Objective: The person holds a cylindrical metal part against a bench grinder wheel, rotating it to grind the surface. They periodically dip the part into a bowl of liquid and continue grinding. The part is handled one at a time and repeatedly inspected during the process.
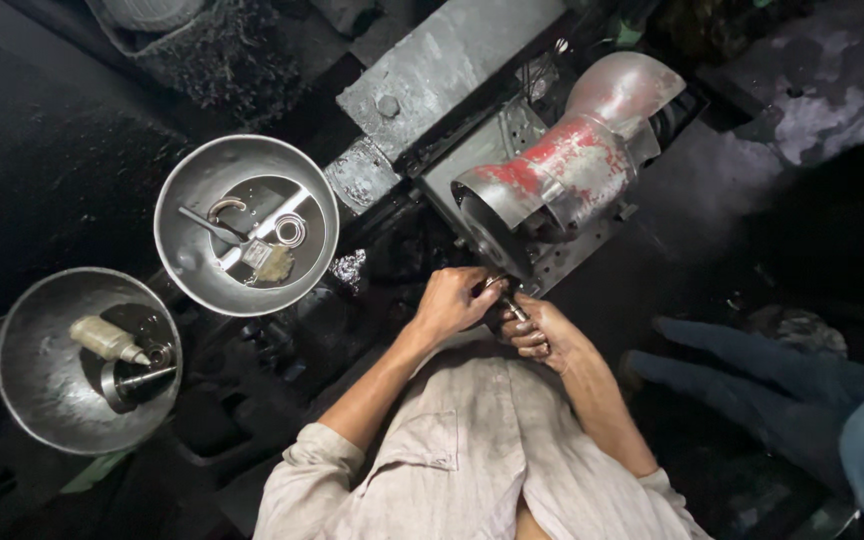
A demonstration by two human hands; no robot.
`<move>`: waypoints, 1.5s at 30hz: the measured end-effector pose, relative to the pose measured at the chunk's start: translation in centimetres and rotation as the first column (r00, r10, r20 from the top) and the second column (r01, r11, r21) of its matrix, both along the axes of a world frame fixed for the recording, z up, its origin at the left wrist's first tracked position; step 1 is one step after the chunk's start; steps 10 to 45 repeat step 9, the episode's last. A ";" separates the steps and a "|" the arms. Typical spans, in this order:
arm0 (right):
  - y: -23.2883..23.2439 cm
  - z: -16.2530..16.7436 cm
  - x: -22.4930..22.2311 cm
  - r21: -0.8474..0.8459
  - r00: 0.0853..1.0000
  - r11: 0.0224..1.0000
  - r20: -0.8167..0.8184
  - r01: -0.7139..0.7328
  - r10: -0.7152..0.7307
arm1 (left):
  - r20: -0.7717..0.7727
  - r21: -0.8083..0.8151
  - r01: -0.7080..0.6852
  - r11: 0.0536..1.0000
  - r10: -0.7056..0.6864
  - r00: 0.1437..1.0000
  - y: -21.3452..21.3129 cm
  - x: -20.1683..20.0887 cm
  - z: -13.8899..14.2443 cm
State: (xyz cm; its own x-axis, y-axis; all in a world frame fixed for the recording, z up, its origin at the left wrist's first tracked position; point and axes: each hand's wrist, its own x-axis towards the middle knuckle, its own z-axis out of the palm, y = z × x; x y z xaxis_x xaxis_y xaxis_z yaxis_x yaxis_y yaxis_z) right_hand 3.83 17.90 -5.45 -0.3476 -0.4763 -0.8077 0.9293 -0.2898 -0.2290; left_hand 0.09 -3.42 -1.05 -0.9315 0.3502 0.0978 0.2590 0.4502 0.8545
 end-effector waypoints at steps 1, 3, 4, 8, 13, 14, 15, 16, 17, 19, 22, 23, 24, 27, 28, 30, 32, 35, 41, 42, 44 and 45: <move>0.0 0.0 0.0 -0.001 1.000 1.000 -0.008 0.008 -0.008 | 0.004 -0.030 -0.001 1.000 0.001 1.000 0.1 -0.2 -0.2; 0.1 0.0 0.1 -0.021 0.999 1.000 -0.033 0.014 -0.015 | 0.019 -0.006 -0.002 1.000 0.002 1.000 0.2 -0.1 -0.5; 0.3 0.1 0.2 -0.038 0.999 0.999 -0.049 0.009 -0.011 | 0.028 0.008 -0.003 1.000 0.003 1.000 0.3 0.0 -0.7; 0.3 0.0 1.2 0.068 0.998 0.997 -0.050 0.031 -0.027 | 0.105 -0.049 -0.013 0.999 0.018 0.994 0.7 0.5 -1.0; 1.3 0.2 0.8 0.067 0.999 0.997 -0.046 0.025 -0.022 | 0.062 -0.021 -0.010 1.000 0.011 0.998 0.7 0.7 -1.0; 1.3 0.2 0.8 0.067 0.999 0.997 -0.046 0.025 -0.022 | 0.062 -0.021 -0.010 1.000 0.011 0.998 0.7 0.7 -1.0; 1.3 0.2 0.8 0.067 0.999 0.997 -0.046 0.025 -0.022 | 0.062 -0.021 -0.010 1.000 0.011 0.998 0.7 0.7 -1.0; 1.3 0.2 0.8 0.067 0.999 0.997 -0.046 0.025 -0.022 | 0.062 -0.021 -0.010 1.000 0.011 0.998 0.7 0.7 -1.0; 1.3 0.2 0.8 0.067 0.999 0.997 -0.046 0.025 -0.022 | 0.062 -0.021 -0.010 1.000 0.011 0.998 0.7 0.7 -1.0; 1.3 0.2 0.8 0.067 0.999 0.997 -0.046 0.025 -0.022 | 0.062 -0.021 -0.010 1.000 0.011 0.998 0.7 0.7 -1.0; 1.3 0.2 0.8 0.067 0.999 0.997 -0.046 0.025 -0.022 | 0.062 -0.021 -0.010 1.000 0.011 0.998 0.7 0.7 -1.0; 1.3 0.2 0.8 0.067 0.999 0.997 -0.046 0.025 -0.022 | 0.062 -0.021 -0.010 1.000 0.011 0.998 0.7 0.7 -1.0; 1.3 0.2 0.8 0.067 0.999 0.997 -0.046 0.025 -0.022 | 0.062 -0.021 -0.010 1.000 0.011 0.998 0.7 0.7 -1.0; 1.3 0.2 0.8 0.067 0.999 0.997 -0.046 0.025 -0.022 | 0.062 -0.021 -0.010 1.000 0.011 0.998 0.7 0.7 -1.0; 1.3 0.2 0.8 0.067 0.999 0.997 -0.046 0.025 -0.022 | 0.062 -0.021 -0.010 1.000 0.011 0.998 0.7 0.7 -1.0; 1.3 0.2 0.8 0.067 0.999 0.997 -0.046 0.025 -0.022 | 0.062 -0.021 -0.010 1.000 0.011 0.998 0.7 0.7 -1.0; 1.3 0.2 0.8 0.067 0.999 0.997 -0.046 0.025 -0.022 | 0.062 -0.021 -0.010 1.000 0.011 0.998 0.7 0.7 -1.0; 1.3 0.2 0.8 0.067 0.999 0.997 -0.046 0.025 -0.022 | 0.062 -0.021 -0.010 1.000 0.011 0.998 0.7 0.7 -1.0; 1.3 0.2 0.8 0.067 0.999 0.997 -0.046 0.025 -0.022 | 0.062 -0.021 -0.010 1.000 0.011 0.998 0.7 0.7 -1.0; 1.3 0.2 0.8 0.067 0.999 0.997 -0.046 0.025 -0.022 | 0.062 -0.021 -0.010 1.000 0.011 0.998 0.7 0.7 -1.0; 1.3 0.2 0.8 0.067 0.999 0.997 -0.046 0.025 -0.022 | 0.062 -0.021 -0.010 1.000 0.011 0.998 0.7 0.7 -1.0; 1.3 0.2 0.8 0.067 0.999 0.997 -0.046 0.025 -0.022 | 0.062 -0.021 -0.010 1.000 0.011 0.998 0.7 0.7 -1.0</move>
